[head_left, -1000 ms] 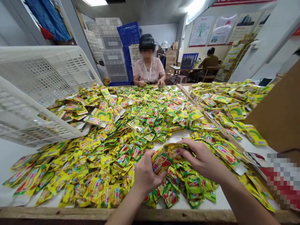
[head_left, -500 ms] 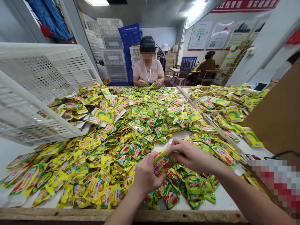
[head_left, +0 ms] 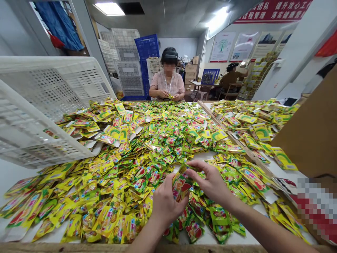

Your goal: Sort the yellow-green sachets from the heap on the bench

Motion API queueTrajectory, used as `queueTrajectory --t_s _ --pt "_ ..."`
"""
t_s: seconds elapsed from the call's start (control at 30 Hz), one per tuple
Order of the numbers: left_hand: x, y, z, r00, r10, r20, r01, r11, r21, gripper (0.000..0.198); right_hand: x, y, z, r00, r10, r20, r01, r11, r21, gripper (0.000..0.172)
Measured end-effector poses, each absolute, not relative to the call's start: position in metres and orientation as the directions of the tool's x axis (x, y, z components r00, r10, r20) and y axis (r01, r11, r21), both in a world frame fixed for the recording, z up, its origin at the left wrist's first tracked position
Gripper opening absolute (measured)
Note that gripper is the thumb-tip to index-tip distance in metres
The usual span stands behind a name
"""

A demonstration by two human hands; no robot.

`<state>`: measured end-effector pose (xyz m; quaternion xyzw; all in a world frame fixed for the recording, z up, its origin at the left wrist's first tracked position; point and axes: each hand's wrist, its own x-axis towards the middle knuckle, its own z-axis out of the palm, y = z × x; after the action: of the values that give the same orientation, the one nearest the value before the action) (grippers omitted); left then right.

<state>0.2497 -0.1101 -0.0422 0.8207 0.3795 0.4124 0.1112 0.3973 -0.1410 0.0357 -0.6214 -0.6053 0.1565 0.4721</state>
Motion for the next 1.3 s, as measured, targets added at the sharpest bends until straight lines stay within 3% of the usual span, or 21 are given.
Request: queueTrajectory --t_s 0.23,0.33,0.43,0.53,0.63,0.7,0.8,0.87,0.93,1.03,1.1,1.17,1.23,1.3 --pt "0.245 -0.107 -0.041 0.319 0.735 0.598 0.527 -0.662 0.533 0.049 0.402 -0.138 0.042 0.112 0.881 0.459 0.757 0.224 -0.613 0.013" --pt "0.244 -0.105 -0.042 0.319 0.729 0.606 0.521 -0.669 0.531 0.049 0.394 -0.142 0.039 0.004 0.924 0.382 0.77 0.241 -0.591 0.019" --pt "0.244 -0.104 -0.044 0.357 0.695 0.625 0.481 -0.71 0.515 0.046 0.387 -0.144 0.034 -0.105 0.966 0.235 0.779 0.227 -0.584 0.011" --pt "0.243 -0.101 -0.041 0.379 0.691 0.615 0.439 -0.72 0.538 0.042 0.384 -0.14 0.028 -0.095 0.988 0.125 0.737 0.154 -0.658 0.009" --pt "0.241 -0.098 -0.034 0.299 0.783 0.545 0.39 -0.622 0.679 0.05 0.387 -0.133 0.023 0.025 0.989 0.149 0.537 0.113 -0.836 0.012" --pt "0.241 -0.097 -0.029 0.246 0.868 0.431 0.3 -0.491 0.818 0.053 0.388 -0.131 0.023 0.085 0.985 0.152 0.387 0.108 -0.916 0.021" --pt "0.242 -0.099 -0.028 0.32 0.925 0.206 0.069 -0.24 0.968 0.046 0.388 -0.131 0.024 0.023 0.996 0.087 0.24 0.079 -0.968 0.03" --pt "0.244 -0.101 -0.029 0.332 0.929 0.164 -0.032 -0.162 0.986 0.042 0.386 -0.132 0.023 -0.054 0.997 0.047 0.173 0.055 -0.983 0.033" --pt "0.245 -0.103 -0.03 0.261 0.94 0.218 -0.055 -0.211 0.976 0.037 0.383 -0.135 0.02 -0.05 0.997 0.057 0.171 0.065 -0.983 0.033" --pt "0.245 -0.104 -0.032 0.157 0.945 0.288 -0.03 -0.287 0.957 0.033 0.379 -0.14 0.008 0.214 0.949 0.231 0.278 0.167 -0.946 0.03" --pt "0.244 -0.103 -0.033 0.178 0.947 0.267 -0.008 -0.27 0.963 0.034 0.379 -0.142 -0.003 0.375 0.88 0.293 0.306 0.181 -0.935 0.046" --pt "0.242 -0.102 -0.036 0.299 0.932 0.205 0.037 -0.226 0.973 0.036 0.388 -0.142 -0.01 0.343 0.924 0.17 0.225 0.095 -0.97 0.062" --pt "0.24 -0.1 -0.039 0.422 0.895 0.144 0.11 -0.208 0.972 0.044 0.411 -0.138 -0.008 0.211 0.977 -0.022 0.17 -0.059 -0.984 0.062" --pt "0.239 -0.098 -0.043 0.436 0.889 0.141 0.179 -0.24 0.954 0.053 0.449 -0.13 0.007 0.261 0.963 -0.063 0.218 -0.123 -0.968 0.056"
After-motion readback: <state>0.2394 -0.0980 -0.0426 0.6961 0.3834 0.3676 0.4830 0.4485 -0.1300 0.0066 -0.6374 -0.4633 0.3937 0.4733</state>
